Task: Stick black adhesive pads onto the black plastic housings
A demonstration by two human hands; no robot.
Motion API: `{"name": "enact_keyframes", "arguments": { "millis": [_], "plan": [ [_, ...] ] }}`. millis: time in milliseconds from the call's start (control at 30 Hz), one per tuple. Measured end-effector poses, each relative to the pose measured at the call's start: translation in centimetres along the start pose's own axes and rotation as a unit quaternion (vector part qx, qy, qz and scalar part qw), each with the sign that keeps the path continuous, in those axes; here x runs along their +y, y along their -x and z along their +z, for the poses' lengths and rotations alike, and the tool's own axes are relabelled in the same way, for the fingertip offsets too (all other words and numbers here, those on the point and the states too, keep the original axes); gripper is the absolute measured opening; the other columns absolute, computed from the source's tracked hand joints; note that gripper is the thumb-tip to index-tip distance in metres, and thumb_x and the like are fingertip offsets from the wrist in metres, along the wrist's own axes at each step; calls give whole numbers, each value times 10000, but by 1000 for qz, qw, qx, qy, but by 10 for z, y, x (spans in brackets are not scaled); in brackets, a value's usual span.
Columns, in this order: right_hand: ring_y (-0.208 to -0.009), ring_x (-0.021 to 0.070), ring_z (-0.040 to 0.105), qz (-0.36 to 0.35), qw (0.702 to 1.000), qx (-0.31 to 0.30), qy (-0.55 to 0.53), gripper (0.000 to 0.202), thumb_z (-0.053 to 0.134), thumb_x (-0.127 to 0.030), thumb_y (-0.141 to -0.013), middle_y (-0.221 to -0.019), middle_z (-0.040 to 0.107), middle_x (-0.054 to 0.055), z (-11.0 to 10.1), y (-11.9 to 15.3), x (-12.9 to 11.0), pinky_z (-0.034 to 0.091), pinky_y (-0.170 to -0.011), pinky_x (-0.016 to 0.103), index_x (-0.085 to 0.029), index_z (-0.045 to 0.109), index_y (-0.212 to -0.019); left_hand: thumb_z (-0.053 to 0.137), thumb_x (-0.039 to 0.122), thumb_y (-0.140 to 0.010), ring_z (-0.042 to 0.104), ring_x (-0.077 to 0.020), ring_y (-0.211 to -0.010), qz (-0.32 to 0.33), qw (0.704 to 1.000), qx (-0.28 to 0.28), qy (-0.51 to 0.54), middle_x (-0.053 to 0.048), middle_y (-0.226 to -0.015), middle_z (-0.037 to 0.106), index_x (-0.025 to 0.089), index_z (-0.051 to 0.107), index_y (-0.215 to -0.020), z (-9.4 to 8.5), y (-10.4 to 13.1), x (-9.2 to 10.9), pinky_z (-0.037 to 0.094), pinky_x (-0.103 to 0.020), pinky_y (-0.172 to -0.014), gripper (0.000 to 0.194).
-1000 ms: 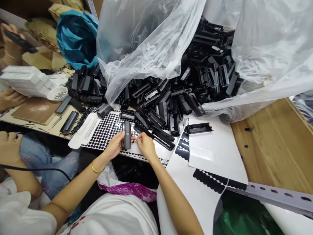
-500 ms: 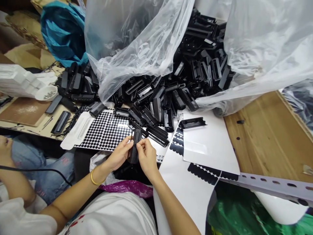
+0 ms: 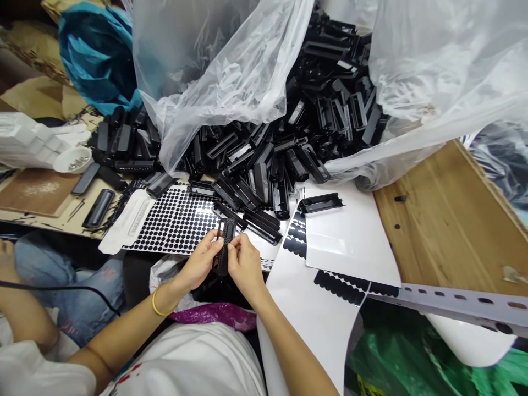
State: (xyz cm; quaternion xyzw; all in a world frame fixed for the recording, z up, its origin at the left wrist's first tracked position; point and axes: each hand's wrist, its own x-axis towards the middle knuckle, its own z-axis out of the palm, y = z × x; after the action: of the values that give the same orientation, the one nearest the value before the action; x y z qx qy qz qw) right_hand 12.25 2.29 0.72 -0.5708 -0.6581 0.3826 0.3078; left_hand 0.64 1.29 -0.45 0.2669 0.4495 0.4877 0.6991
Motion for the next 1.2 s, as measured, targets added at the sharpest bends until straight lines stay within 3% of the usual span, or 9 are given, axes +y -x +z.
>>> {"name": "enact_keyframes", "arguments": {
  "millis": [167, 267, 333, 500, 633, 767, 1000, 1100, 1200],
  "plan": [
    [-539, 154, 498, 8, 993, 39, 114, 72, 403, -252, -814, -661, 538, -2, -15, 8, 7, 354, -517, 265, -233, 382, -748, 631, 436, -756, 622, -113, -649, -14, 1000, -12, -19, -18, -810, 672, 180, 489, -866, -4, -3, 0, 477, -232, -610, 312],
    [-561, 153, 525, 11, 991, 71, 114, 94, 410, -282, -827, -684, 563, 9, -47, 20, 22, 388, -528, 264, -231, 411, -749, 632, 457, -745, 651, -138, -701, -26, 999, 7, -21, -65, -927, 691, 168, 499, -835, -7, -5, 5, 505, -262, -646, 330],
    [-589, 158, 543, 23, 981, 132, 141, 106, 423, -306, -830, -700, 574, 17, -75, 33, 37, 412, -564, 275, -227, 445, -763, 627, 461, -747, 652, -133, -686, -27, 999, 19, -27, -70, -913, 697, 159, 509, -812, -9, -5, 7, 514, -260, -645, 330],
    [-642, 186, 539, 73, 943, 194, 259, 225, 459, -431, -819, -774, 574, 57, -123, 68, 77, 440, -580, 319, -213, 515, -819, 641, 456, -736, 655, -132, -694, -66, 997, -15, -28, -84, -922, 703, 146, 525, -792, -5, -4, 1, 522, -254, -655, 336],
    [-694, 199, 542, 85, 939, 199, 265, 359, 443, -537, -820, -912, 539, 91, -123, 76, 98, 471, -566, 336, -208, 548, -920, 631, 455, -749, 650, -124, -700, -80, 995, -39, -37, -93, -967, 701, 148, 523, -797, 4, -4, -6, 513, -242, -645, 329],
    [-702, 188, 540, 63, 944, 216, 241, 364, 456, -556, -819, -916, 515, 80, -117, 72, 107, 485, -586, 331, -214, 548, -900, 625, 453, -757, 654, -125, -720, -82, 995, -44, -44, -90, -972, 701, 150, 523, -803, 5, -4, -7, 514, -247, -679, 323],
    [-660, 175, 527, 30, 950, 228, 211, 209, 476, -414, -830, -779, 542, 43, -119, 73, 103, 473, -622, 326, -222, 518, -757, 616, 430, -776, 662, -140, -750, -98, 993, -60, -32, -91, -970, 696, 150, 534, -827, 4, -2, -12, 523, -266, -713, 297],
    [-672, 176, 533, 72, 967, 209, 128, 176, 513, -368, -798, -739, 553, 31, -123, 72, 94, 469, -660, 330, -220, 532, -705, 625, 429, -770, 673, -163, -789, -126, 989, -77, -11, -99, -1002, 684, 151, 524, -832, 7, -1, -13, 533, -277, -716, 302],
    [-649, 165, 528, 129, 982, 135, -24, 199, 575, -400, -754, -693, 549, 16, -122, 66, 75, 461, -629, 308, -211, 553, -694, 647, 402, -757, 682, -195, -825, -150, 983, -105, 18, -93, -1080, 655, 169, 518, -909, 11, 1, -13, 546, -308, -711, 307]
  ]
}}
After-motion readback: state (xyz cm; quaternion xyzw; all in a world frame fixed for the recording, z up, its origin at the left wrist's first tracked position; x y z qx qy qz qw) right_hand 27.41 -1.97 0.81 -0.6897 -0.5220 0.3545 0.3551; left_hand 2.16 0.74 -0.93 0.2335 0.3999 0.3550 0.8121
